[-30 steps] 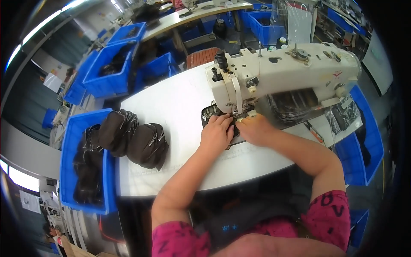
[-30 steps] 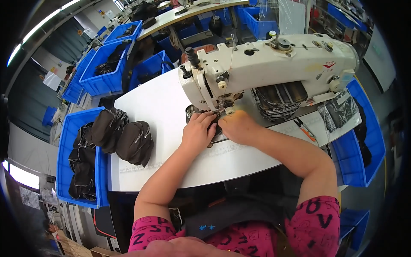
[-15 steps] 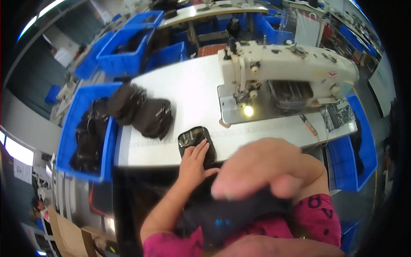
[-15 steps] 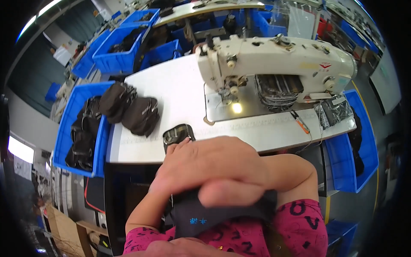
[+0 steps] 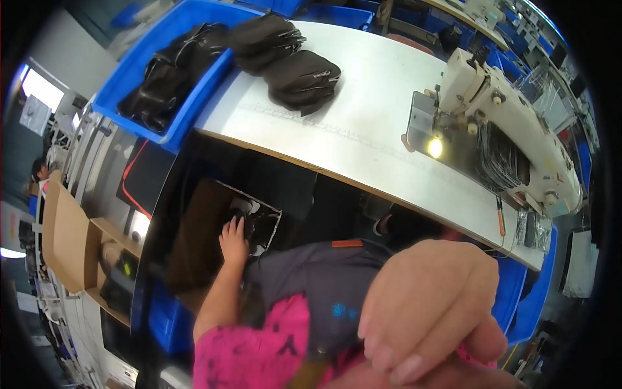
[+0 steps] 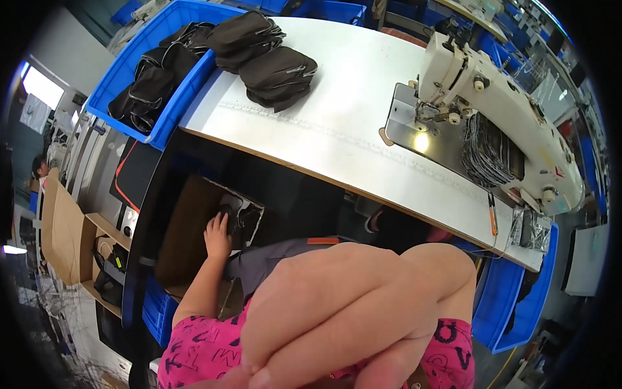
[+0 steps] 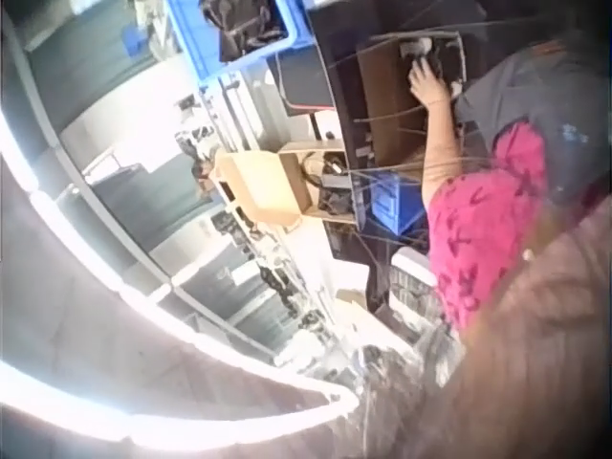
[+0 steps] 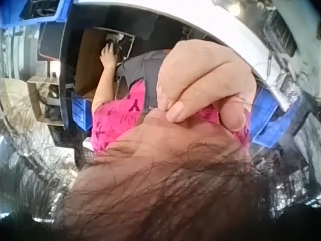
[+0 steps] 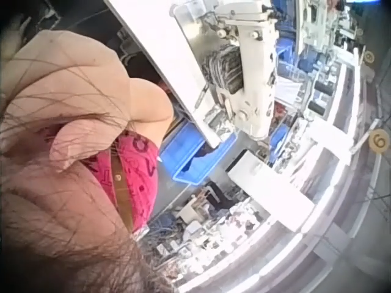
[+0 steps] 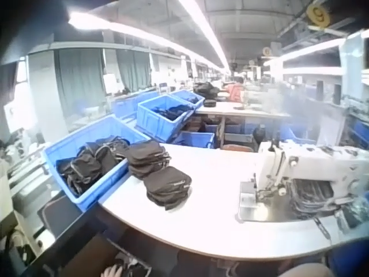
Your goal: Sewing components of small leather bags or pouches using an industrial sewing machine.
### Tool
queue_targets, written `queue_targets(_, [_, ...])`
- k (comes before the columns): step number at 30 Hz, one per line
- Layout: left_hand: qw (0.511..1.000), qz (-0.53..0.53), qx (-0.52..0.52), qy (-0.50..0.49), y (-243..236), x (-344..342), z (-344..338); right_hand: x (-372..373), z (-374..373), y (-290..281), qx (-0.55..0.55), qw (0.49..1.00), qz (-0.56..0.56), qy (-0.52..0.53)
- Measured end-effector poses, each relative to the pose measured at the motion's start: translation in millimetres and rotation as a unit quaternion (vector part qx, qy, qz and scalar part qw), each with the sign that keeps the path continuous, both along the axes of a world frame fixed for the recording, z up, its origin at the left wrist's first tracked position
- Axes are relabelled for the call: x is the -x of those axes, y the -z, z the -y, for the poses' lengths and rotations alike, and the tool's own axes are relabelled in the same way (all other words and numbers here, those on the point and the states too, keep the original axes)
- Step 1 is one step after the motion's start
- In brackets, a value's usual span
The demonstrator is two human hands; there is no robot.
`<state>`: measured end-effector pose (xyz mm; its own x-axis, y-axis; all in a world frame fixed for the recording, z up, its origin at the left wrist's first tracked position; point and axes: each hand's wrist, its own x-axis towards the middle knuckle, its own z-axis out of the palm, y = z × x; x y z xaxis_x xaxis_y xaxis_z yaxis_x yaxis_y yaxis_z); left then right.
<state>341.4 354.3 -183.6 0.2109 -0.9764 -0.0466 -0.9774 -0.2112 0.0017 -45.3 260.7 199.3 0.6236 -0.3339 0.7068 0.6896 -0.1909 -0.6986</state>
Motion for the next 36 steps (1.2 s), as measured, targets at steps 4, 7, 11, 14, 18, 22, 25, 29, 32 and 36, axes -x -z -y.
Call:
queue_targets(4, [0.990, -0.120, -0.020, -0.066, 26, 1, -11, -7, -26, 10, -0.087, 0.995, 0.007, 0.046])
queue_targets(7, [0.948, -0.203, 0.239, 0.048, -19, 28, 56, -6, -19, 4, -0.070, 0.995, 0.022, 0.066])
queue_targets(11, [0.867, -0.194, 0.432, 0.153, -133, 78, 156, 4, 11, 20, 0.087, 0.995, 0.038, -0.019])
queue_targets(14, [0.849, -0.209, 0.444, 0.197, -180, 98, 212, 0, -26, 2, -0.077, 0.991, -0.020, 0.112])
queue_targets(18, [0.829, -0.180, 0.463, 0.256, -199, 119, 290, 15, -12, 7, 0.019, 0.994, 0.005, 0.106])
queue_targets(22, [0.931, -0.220, 0.258, 0.133, -202, 125, 316, 44, -3, 43, 0.095, 0.988, 0.018, 0.124])
queue_targets(25, [0.936, -0.191, 0.259, 0.145, -203, 122, 321, 89, -4, 62, 0.122, 0.907, -0.179, 0.362])
queue_targets(29, [0.940, -0.183, 0.240, 0.157, -206, 119, 326, 151, 41, 129, 0.260, 0.565, -0.378, 0.685])
queue_targets(32, [0.947, -0.177, 0.216, 0.157, -214, 118, 332, 231, 68, 148, 0.228, 0.447, -0.402, 0.766])
queue_targets(36, [0.951, -0.173, 0.239, 0.096, -223, 109, 338, 268, 77, 135, 0.171, 0.324, -0.451, 0.814])
